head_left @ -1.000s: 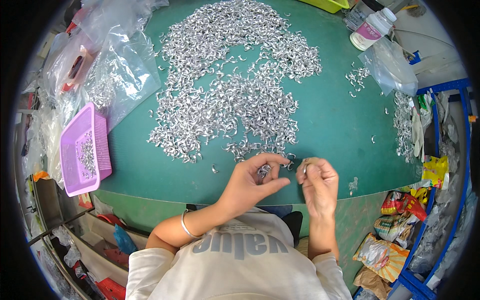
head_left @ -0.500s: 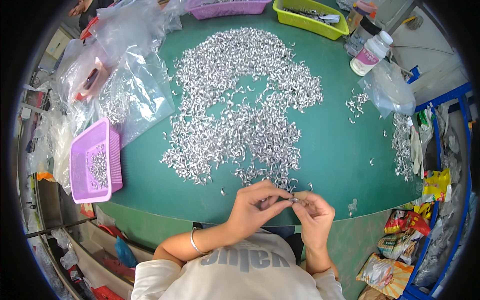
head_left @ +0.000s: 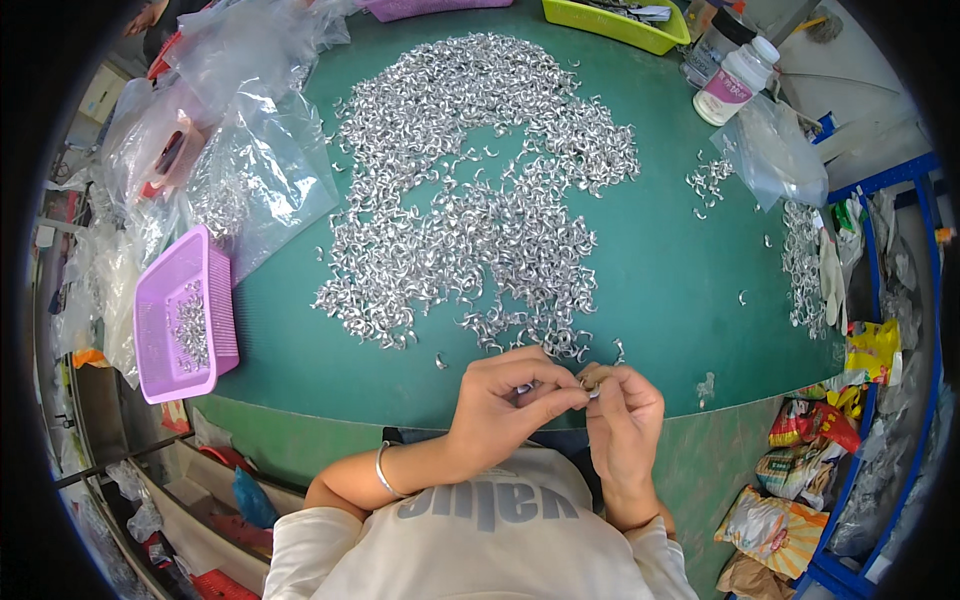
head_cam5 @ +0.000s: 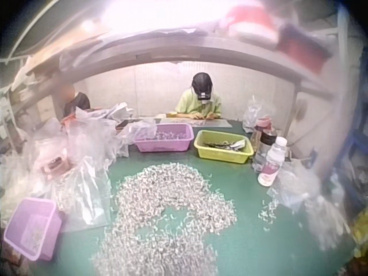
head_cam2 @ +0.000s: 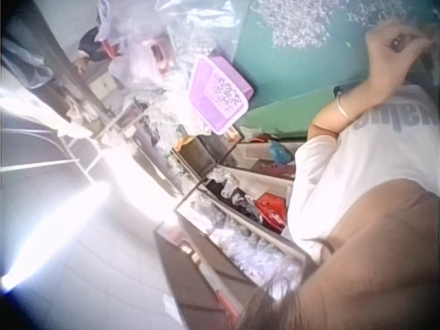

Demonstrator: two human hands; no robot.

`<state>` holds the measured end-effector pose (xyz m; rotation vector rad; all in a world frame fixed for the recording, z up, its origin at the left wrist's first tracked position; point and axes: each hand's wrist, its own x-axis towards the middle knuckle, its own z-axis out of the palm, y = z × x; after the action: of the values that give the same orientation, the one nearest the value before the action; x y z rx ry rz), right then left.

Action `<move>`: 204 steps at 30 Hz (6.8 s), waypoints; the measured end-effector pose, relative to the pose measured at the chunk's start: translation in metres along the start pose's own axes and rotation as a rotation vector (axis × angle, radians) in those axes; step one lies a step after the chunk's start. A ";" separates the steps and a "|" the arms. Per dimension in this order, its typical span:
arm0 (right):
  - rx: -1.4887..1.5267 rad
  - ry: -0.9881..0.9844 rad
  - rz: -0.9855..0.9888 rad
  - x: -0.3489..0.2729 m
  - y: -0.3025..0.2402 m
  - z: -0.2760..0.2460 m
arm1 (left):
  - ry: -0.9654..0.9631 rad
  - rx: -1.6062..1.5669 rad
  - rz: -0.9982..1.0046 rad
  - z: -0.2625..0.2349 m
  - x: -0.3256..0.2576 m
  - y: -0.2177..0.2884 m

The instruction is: The person picks up small curved metal components from a pile on the table and joins them together by hand before placing the assembled units into a pink tray.

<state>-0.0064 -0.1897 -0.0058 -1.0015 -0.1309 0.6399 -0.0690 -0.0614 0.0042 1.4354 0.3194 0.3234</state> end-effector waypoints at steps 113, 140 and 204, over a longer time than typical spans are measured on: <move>-1.499 0.084 -0.516 0.031 -0.014 -0.046 | -0.155 -0.775 -0.539 0.001 0.010 -0.026; -0.130 -0.034 -0.071 0.011 0.002 -0.013 | -0.014 -0.138 -0.086 0.007 0.006 -0.013; -0.828 0.130 -0.325 0.071 0.020 -0.043 | -0.084 1.136 0.173 -0.062 0.010 -0.047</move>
<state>0.0593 -0.1745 -0.0585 -1.7680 -0.4585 0.2016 -0.0842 -0.0059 -0.0498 2.5956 0.3211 0.2142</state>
